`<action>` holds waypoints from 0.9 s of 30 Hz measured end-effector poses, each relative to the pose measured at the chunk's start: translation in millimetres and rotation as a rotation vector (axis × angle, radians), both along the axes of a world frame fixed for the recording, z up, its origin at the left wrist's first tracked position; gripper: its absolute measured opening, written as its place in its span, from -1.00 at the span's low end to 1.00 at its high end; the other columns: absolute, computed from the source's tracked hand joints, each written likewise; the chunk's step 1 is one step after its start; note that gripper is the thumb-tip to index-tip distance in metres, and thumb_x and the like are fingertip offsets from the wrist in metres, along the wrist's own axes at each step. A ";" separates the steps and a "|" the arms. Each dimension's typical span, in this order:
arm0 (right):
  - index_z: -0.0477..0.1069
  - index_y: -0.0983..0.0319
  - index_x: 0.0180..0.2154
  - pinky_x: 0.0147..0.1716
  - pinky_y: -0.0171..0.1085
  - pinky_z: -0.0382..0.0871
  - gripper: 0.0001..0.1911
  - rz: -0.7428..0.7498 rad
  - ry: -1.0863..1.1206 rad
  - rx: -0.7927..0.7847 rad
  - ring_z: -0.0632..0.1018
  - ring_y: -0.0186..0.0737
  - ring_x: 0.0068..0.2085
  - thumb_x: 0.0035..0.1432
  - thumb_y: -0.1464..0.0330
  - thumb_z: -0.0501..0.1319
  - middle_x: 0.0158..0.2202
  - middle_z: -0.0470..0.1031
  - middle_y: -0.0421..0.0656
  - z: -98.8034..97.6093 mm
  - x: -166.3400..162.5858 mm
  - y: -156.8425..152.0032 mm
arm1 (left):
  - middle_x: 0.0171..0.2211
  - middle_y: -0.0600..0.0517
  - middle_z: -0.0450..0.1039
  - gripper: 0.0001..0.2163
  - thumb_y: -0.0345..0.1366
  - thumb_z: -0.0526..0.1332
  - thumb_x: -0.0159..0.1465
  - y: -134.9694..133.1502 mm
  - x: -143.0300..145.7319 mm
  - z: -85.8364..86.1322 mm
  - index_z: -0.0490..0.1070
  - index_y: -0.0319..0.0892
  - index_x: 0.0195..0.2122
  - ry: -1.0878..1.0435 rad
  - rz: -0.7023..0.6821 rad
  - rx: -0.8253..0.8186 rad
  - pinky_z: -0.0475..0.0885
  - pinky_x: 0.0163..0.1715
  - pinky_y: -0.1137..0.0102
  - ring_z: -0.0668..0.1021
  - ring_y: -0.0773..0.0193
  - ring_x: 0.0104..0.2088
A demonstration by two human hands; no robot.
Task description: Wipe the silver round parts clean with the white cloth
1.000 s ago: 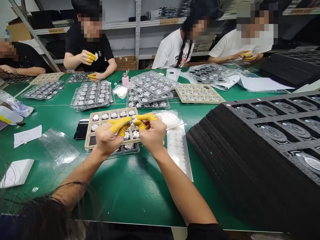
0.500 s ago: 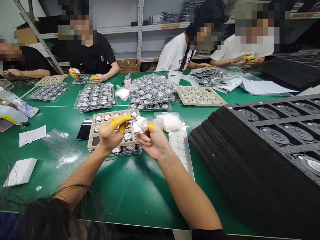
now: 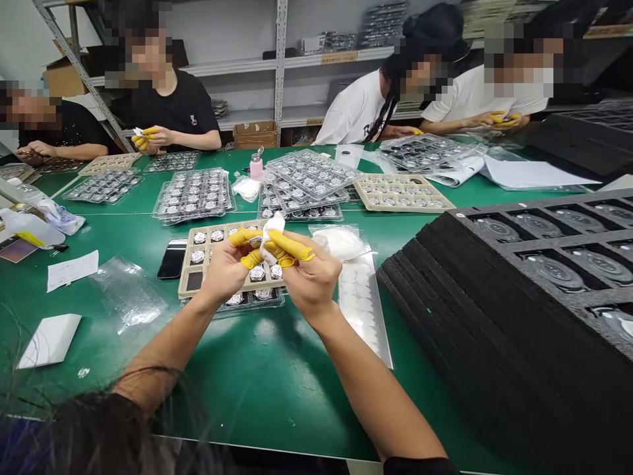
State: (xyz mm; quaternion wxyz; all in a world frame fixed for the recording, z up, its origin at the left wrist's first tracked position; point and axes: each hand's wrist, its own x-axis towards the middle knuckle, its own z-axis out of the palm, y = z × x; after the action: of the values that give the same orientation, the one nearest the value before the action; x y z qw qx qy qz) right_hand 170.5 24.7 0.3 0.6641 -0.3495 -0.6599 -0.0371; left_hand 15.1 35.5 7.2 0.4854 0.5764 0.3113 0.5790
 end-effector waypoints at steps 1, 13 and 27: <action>0.66 0.09 -0.11 -0.19 -0.17 0.64 -0.82 0.014 -0.037 0.001 0.71 -0.15 -0.20 0.28 0.35 0.31 -0.17 0.70 -0.14 -1.7 1.4 0.9 | -0.20 -0.04 0.67 -0.76 -0.18 0.48 0.16 -0.5 -1.2 -0.7 0.63 -0.16 -0.19 0.071 0.023 0.042 0.55 -0.05 0.32 0.66 0.19 -0.16; 0.62 0.08 -0.01 -0.37 -0.31 0.57 -0.56 0.110 -0.257 0.164 0.71 -0.23 -0.28 0.11 0.59 0.30 -0.18 0.71 -0.16 -10.3 22.4 21.3 | -0.25 -0.03 0.73 -0.76 -0.45 0.31 0.21 -8.6 -7.3 -4.6 0.72 -0.12 -0.15 0.568 0.390 0.455 0.56 -0.24 0.34 0.70 0.18 -0.28; 0.63 0.11 -0.20 -0.36 -0.33 0.50 -0.62 0.067 -0.098 0.020 0.65 -0.28 -0.30 0.07 0.62 0.20 -0.27 0.67 -0.21 -8.7 13.4 20.0 | -0.17 0.00 0.73 -0.78 -0.43 0.41 0.25 -7.9 2.4 -11.6 0.69 -0.06 -0.10 0.339 0.493 0.553 0.65 -0.14 0.32 0.74 0.19 -0.21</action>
State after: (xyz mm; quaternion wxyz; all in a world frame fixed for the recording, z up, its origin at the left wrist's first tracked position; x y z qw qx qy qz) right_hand 183.9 44.7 -8.4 0.6352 -0.3182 -0.7027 -0.0384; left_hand 17.5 27.6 -4.3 0.1006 0.6806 0.3482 0.6368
